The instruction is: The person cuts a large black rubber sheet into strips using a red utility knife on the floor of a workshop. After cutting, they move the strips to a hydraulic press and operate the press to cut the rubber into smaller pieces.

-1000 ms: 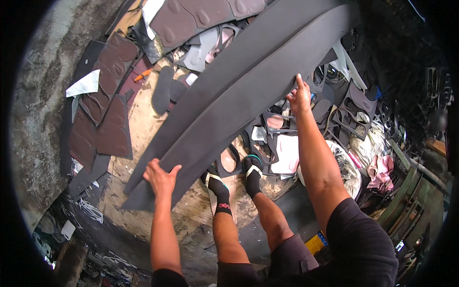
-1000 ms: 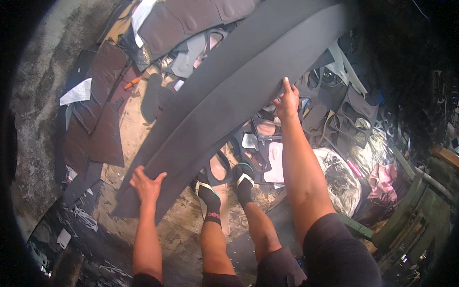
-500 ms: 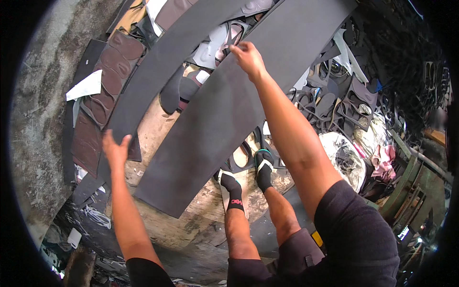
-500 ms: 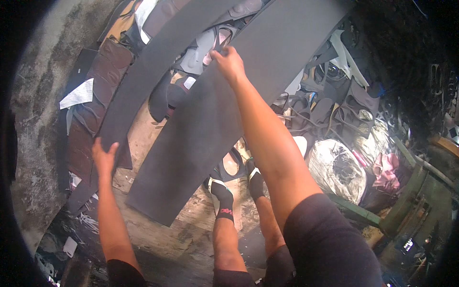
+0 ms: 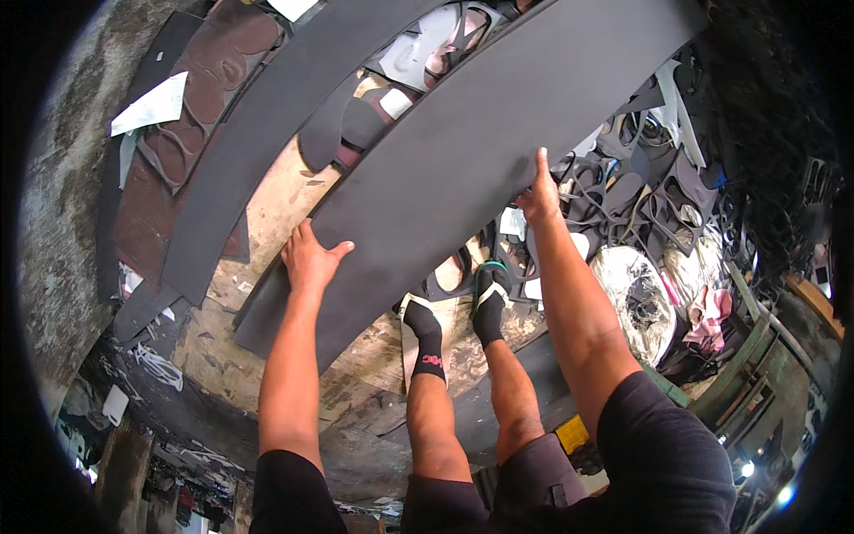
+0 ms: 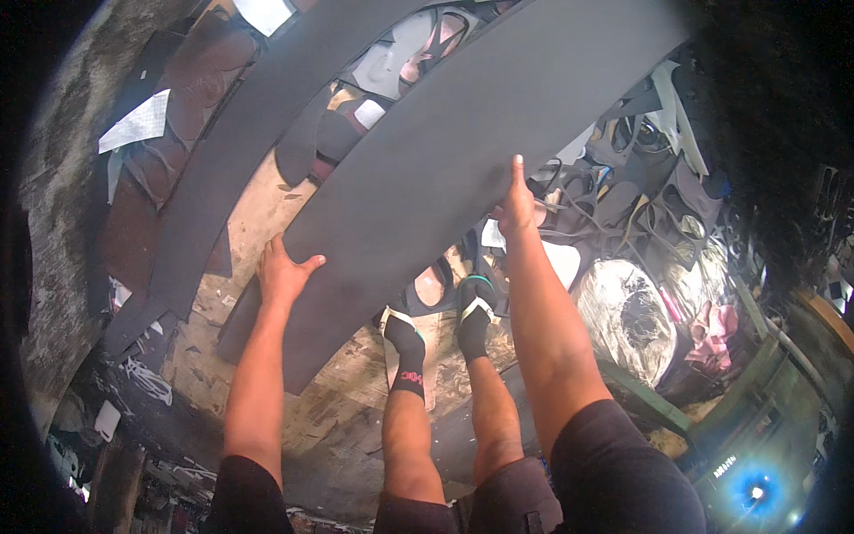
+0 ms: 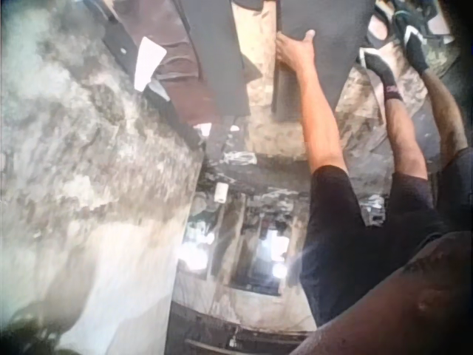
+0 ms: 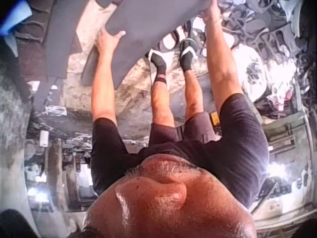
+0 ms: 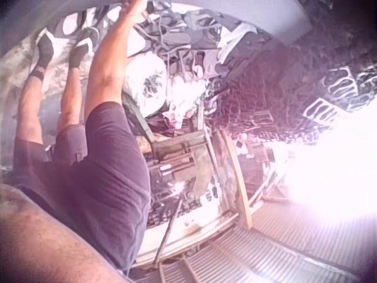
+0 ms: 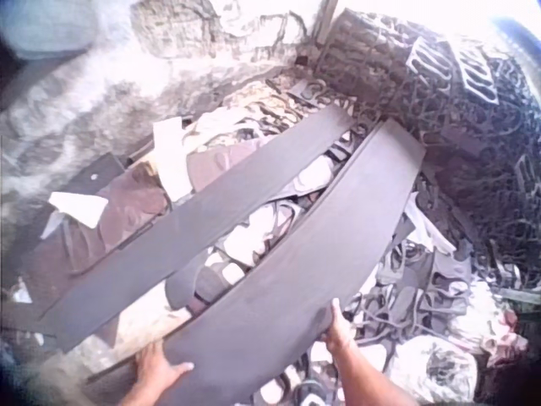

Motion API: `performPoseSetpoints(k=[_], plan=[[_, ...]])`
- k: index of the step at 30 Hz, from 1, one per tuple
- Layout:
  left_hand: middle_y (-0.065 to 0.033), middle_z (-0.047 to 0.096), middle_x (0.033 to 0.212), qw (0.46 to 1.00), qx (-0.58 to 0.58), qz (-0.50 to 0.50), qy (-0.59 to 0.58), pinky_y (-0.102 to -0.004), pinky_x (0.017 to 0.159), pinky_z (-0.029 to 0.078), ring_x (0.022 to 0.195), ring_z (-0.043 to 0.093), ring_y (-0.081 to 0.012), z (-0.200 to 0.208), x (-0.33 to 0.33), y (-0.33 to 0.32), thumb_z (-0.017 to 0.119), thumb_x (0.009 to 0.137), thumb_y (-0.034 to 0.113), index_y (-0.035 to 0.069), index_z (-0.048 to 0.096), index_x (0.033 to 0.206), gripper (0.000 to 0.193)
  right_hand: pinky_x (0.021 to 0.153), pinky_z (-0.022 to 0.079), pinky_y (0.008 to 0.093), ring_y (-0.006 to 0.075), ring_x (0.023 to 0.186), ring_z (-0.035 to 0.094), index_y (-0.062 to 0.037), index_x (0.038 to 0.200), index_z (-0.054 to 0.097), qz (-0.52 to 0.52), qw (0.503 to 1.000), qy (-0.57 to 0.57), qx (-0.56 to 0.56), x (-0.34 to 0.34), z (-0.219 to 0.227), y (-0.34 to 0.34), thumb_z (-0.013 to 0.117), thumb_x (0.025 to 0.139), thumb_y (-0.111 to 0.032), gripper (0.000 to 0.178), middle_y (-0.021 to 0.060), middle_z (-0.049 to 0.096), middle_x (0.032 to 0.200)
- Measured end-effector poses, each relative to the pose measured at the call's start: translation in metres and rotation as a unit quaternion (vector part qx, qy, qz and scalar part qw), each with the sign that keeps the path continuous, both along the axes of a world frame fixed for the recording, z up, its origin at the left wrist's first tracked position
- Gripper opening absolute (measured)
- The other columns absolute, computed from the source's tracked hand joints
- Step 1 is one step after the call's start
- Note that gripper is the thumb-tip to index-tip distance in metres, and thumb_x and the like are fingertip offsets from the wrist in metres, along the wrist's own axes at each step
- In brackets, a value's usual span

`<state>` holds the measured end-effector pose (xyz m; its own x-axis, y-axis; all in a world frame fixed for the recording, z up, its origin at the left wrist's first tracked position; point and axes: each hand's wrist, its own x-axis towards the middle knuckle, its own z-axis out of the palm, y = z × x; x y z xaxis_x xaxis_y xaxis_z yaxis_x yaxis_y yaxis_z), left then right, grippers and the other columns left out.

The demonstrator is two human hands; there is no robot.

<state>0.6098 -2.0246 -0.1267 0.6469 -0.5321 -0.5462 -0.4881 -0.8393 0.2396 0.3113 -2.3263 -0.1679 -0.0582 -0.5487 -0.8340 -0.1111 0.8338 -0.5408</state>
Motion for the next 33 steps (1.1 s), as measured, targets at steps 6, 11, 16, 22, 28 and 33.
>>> performPoseSetpoints(k=[6, 11, 16, 22, 28, 33], plan=[[-0.0131, 0.053, 0.114, 0.995, -0.040, -0.004, -0.094, -0.0487, 0.096, 0.036, 0.112, 0.050, -0.0322, 0.056, -0.035, 0.015, 0.092, 0.063, 0.036, 0.006, 0.053, 0.121, 0.076, 0.115, 0.028, 0.0589, 0.0419, 0.146, 0.028, -0.0040, 0.157, 0.021, -0.062, 0.997, -0.050, -0.005, -0.002, 0.001, 0.012, 0.056, 0.083, -0.078, 0.110, 0.0215, 0.023, 0.161], [-0.0123, 0.051, 0.115, 0.995, -0.082, -0.021, -0.051, -0.0522, 0.093, 0.033, 0.114, 0.047, -0.0326, 0.107, -0.074, 0.026, 0.092, 0.064, 0.030, 0.005, 0.055, 0.117, 0.070, 0.110, 0.036, 0.0565, 0.0354, 0.137, 0.043, -0.0081, 0.150, 0.036, -0.095, 0.992, -0.086, -0.012, -0.025, -0.019, 0.010, 0.058, 0.088, -0.071, 0.091, 0.0133, 0.043, 0.151], [-0.0216, 0.060, 0.109, 0.988, -0.067, -0.049, 0.127, -0.0521, 0.089, 0.043, 0.104, 0.057, -0.0403, 0.150, -0.094, 0.047, 0.084, 0.076, 0.028, 0.001, 0.052, 0.119, 0.061, 0.111, 0.036, 0.0554, 0.0359, 0.141, 0.039, -0.0071, 0.153, 0.031, -0.095, 0.994, -0.057, -0.024, -0.026, -0.013, 0.006, 0.054, 0.088, -0.074, 0.095, 0.0124, 0.037, 0.156], [-0.0186, 0.064, 0.100, 0.979, -0.128, -0.157, 0.008, -0.0478, 0.078, 0.048, 0.090, 0.062, -0.0390, 0.273, -0.060, 0.079, 0.082, 0.078, 0.039, 0.001, 0.056, 0.120, 0.062, 0.118, 0.024, 0.0557, 0.0378, 0.146, 0.029, -0.0050, 0.156, 0.024, -0.109, 0.956, -0.268, -0.050, -0.023, 0.041, -0.053, 0.042, 0.082, -0.087, 0.113, 0.0166, 0.028, 0.161], [-0.0271, 0.057, 0.128, 0.991, -0.067, -0.101, -0.052, -0.0478, 0.101, 0.044, 0.117, 0.056, -0.0456, 0.315, 0.071, 0.125, 0.080, 0.083, 0.034, -0.006, 0.047, 0.135, 0.073, 0.117, 0.021, 0.0598, 0.0400, 0.146, 0.028, 0.0019, 0.155, 0.023, -0.028, 0.960, -0.226, -0.163, 0.103, 0.091, -0.091, 0.054, 0.087, -0.076, 0.108, 0.0226, 0.027, 0.160], [-0.0260, 0.043, 0.148, 0.966, -0.049, -0.066, -0.244, -0.0472, 0.115, 0.032, 0.138, 0.042, -0.0411, 0.248, 0.227, 0.118, 0.077, 0.085, 0.022, 0.003, 0.033, 0.151, 0.082, 0.083, 0.052, 0.0383, 0.0207, 0.098, 0.060, 0.0038, 0.114, 0.059, 0.022, 0.978, -0.106, -0.179, 0.231, 0.107, -0.094, 0.058, 0.092, -0.065, 0.072, 0.0161, 0.063, 0.112]])
